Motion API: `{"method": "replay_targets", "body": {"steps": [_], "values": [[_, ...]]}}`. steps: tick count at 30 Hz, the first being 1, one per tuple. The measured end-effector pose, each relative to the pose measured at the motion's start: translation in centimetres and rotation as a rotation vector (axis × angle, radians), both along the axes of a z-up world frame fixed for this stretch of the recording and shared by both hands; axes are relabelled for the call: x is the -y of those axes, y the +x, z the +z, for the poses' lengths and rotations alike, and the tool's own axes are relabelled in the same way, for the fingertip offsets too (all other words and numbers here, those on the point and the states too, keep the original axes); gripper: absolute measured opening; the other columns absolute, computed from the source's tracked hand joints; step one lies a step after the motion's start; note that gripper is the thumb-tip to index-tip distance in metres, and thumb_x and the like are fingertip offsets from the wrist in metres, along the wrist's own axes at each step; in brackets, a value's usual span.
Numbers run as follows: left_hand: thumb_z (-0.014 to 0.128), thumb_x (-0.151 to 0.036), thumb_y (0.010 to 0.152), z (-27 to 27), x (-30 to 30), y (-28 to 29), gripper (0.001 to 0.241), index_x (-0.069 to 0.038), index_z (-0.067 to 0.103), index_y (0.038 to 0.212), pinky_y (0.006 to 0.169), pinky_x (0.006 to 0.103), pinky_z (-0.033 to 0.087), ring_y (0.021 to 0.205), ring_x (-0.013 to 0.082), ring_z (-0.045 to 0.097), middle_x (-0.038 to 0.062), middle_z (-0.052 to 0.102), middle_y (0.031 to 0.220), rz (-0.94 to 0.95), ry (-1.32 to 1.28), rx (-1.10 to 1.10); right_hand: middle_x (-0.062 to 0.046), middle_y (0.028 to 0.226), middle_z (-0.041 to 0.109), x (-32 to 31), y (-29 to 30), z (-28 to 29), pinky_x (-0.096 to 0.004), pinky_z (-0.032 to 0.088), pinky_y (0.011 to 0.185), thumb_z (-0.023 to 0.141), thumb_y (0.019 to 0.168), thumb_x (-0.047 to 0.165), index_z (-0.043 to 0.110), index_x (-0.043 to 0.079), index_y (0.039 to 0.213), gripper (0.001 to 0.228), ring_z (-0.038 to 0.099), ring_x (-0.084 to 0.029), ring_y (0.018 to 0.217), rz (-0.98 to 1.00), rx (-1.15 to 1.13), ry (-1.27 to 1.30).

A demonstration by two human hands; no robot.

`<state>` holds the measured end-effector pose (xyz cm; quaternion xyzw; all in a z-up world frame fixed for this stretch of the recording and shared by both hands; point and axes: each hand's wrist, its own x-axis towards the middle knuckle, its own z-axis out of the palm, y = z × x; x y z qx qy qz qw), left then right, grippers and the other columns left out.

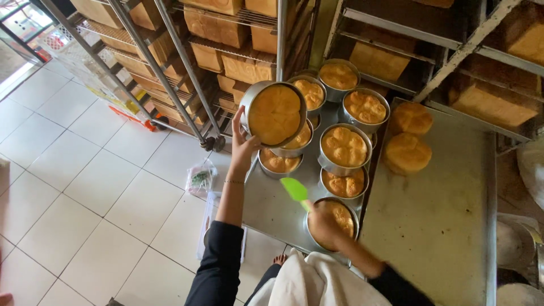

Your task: Removing baked cakes from their tins using a spatula and placing them on a tray.

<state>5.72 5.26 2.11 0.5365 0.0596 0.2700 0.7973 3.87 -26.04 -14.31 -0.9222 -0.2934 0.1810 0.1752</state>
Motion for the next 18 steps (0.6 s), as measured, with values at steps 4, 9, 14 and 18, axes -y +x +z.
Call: {"method": "replay_targets", "body": {"steps": [4, 9, 14, 18], "values": [[0.055, 0.011, 0.073, -1.1, 0.3, 0.7, 0.095, -0.023, 0.031, 0.158, 0.068, 0.0265, 0.063, 0.123, 0.0251, 0.057, 0.008, 0.026, 0.166, -0.002, 0.009, 0.042, -0.038, 0.122, 0.048, -4.8, -4.7, -1.8, -0.049, 0.059, 0.073, 0.052, 0.101, 0.012, 0.041, 0.016, 0.148, 0.048, 0.065, -0.048, 0.094, 0.007, -0.027, 0.050], [0.063, 0.010, 0.072, -4.9, 0.1, 1.3, 0.097, -0.019, 0.038, 0.161, 0.113, 0.0364, 0.047, 0.141, 0.0274, 0.042, 0.011, 0.031, 0.168, 0.049, 0.169, 0.089, -0.033, 0.124, 0.048, -6.8, -5.3, -6.2, -0.046, 0.058, 0.083, 0.056, 0.087, -0.004, 0.034, 0.008, 0.152, 0.070, 0.064, -0.043, 0.101, 0.181, 0.140, -0.028], [0.064, 0.004, 0.067, -2.1, 1.3, 0.0, 0.096, -0.020, 0.039, 0.156, 0.111, 0.0388, 0.045, 0.132, 0.0283, 0.044, 0.008, 0.030, 0.165, -0.003, 0.079, 0.040, -0.026, 0.122, 0.050, -6.9, -6.1, -9.0, -0.043, 0.059, 0.081, 0.058, 0.088, -0.001, 0.028, 0.003, 0.156, 0.074, 0.063, -0.037, 0.102, 0.230, 0.159, -0.151], [0.062, 0.006, 0.070, -1.9, 1.8, -0.2, 0.095, -0.020, 0.039, 0.158, 0.112, 0.0366, 0.044, 0.130, 0.0269, 0.044, 0.008, 0.030, 0.166, 0.004, 0.117, 0.025, -0.022, 0.118, 0.053, -6.7, -6.1, -11.7, -0.044, 0.058, 0.082, 0.059, 0.090, 0.002, 0.030, 0.002, 0.155, 0.072, 0.063, -0.036, 0.104, 0.204, 0.213, -0.150]]}}
